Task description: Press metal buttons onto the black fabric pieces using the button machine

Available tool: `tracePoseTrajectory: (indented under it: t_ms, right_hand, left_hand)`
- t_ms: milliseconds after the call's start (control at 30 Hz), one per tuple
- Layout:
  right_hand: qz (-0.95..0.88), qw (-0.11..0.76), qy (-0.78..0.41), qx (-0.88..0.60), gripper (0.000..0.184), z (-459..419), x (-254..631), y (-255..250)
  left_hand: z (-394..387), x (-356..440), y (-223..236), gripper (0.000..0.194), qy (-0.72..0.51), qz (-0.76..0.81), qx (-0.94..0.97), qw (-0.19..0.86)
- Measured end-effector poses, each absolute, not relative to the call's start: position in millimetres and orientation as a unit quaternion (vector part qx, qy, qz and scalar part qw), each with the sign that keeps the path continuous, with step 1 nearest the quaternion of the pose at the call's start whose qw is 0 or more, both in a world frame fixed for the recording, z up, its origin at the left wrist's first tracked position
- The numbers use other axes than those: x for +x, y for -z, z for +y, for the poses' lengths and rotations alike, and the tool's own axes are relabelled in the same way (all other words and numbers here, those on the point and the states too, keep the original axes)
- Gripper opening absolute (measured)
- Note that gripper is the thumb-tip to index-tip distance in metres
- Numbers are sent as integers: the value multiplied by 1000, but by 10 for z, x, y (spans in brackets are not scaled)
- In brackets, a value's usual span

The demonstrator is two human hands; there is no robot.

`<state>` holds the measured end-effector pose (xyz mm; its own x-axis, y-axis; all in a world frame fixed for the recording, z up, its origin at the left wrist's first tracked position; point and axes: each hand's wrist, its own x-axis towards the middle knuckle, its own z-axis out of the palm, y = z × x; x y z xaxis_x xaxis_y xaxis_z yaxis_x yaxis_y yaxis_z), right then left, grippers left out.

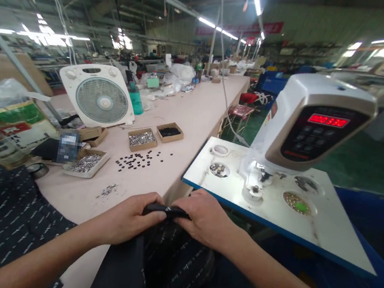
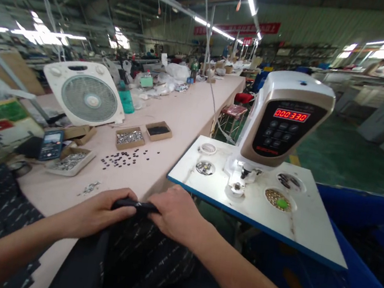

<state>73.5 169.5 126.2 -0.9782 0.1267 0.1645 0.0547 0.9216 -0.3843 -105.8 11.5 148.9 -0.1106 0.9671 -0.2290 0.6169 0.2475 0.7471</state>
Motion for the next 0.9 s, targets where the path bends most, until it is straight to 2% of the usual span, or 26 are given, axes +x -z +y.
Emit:
tracePoseTrajectory:
  t_ms: [33,100,267,367,500,600,733,800,900]
  right_hand:
    - [-970,79,-225,-43,9,1713,714,-1217]
    - [-956,81,-280,-38,12,1733,699,-1179]
    - [-920,30,-387,-47,12,1733,699,-1264]
    - [-898,46,-431,-80,15,1730,709,-1291]
    - [-881,31,-456,-126,18,1735,761,-1267]
    - [-892,7,-431,-135,15,1738,801,-1235]
    - [-903,26,-401,-154,23,1756,838,-1205]
    - [-884,13,-441,-152,23,1776,861,-1194]
    - [-832,-19,-528,-169,22,1799,899,-1176]
  left_hand:
    - [106,-1055,-1467,28,-229,707,557,372]
    - [90,-1074,-1419,36,-169,719,568,365]
    - [144,-1174,-1427,25,30,726,674,131]
    - [200,-1192,-1454,31,5,731,678,76]
    - [214,-1099,-1291,19,-251,738,576,246]
    - [218,-952,-1123,15,-371,719,483,334]
    - [249,-815,-1068,18,-402,712,459,347]
    - [256,-818,-1083,20,-397,692,474,371]
    - [238,-886,-1089,31,-379,645,470,469]
